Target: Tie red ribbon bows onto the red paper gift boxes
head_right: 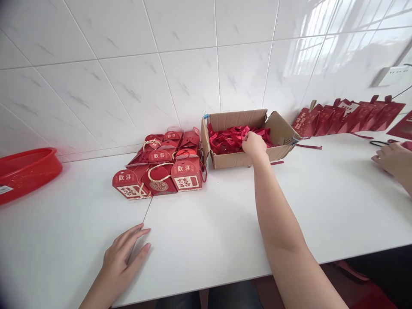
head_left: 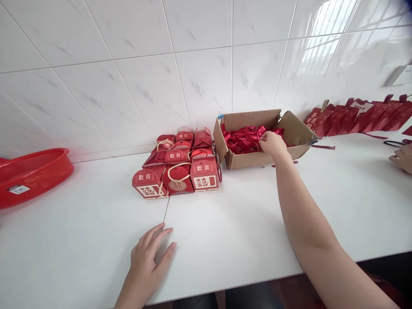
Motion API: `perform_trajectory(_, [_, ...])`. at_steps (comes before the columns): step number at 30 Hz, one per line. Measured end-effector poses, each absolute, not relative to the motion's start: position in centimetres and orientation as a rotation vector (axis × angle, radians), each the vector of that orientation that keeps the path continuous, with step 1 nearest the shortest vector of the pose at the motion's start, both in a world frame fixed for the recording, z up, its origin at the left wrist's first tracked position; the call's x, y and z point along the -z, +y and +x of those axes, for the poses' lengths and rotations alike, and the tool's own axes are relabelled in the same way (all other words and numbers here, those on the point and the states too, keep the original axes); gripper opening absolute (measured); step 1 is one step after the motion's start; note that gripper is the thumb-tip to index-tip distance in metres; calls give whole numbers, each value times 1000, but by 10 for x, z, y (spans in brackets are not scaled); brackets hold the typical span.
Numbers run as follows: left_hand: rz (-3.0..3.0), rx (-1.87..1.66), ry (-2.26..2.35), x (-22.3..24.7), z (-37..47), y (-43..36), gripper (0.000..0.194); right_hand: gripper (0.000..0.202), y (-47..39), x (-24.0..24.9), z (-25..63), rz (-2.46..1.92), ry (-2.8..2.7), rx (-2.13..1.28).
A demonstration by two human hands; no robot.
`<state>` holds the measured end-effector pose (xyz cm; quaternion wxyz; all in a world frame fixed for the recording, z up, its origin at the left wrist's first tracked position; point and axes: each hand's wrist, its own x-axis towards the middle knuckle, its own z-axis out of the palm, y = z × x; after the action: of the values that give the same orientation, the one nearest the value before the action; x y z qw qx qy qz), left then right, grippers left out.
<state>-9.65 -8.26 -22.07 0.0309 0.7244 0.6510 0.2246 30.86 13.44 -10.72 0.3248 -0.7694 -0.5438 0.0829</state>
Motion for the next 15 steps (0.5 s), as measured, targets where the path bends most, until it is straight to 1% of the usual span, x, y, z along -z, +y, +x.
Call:
perform_trajectory(5, [2237, -683, 2015, 226, -100, -82, 33, 19, 138, 110, 309, -1867, -1298, -215])
perform_trajectory(9, [2249, -689, 2027, 229, -101, -82, 33, 26, 140, 102, 309, -1717, -1162, -186])
perform_trajectory(11, [2243, -687, 2037, 229, -101, -82, 32, 25, 134, 90, 310, -1527, -975, -230])
perform_trajectory(13, [2236, -681, 2036, 227, -99, -83, 32, 15, 120, 72, 313, -1219, -763, -308])
perform_trajectory(15, [2228, -677, 2034, 224, -98, -83, 32, 5, 101, 54, 316, -919, -680, -299])
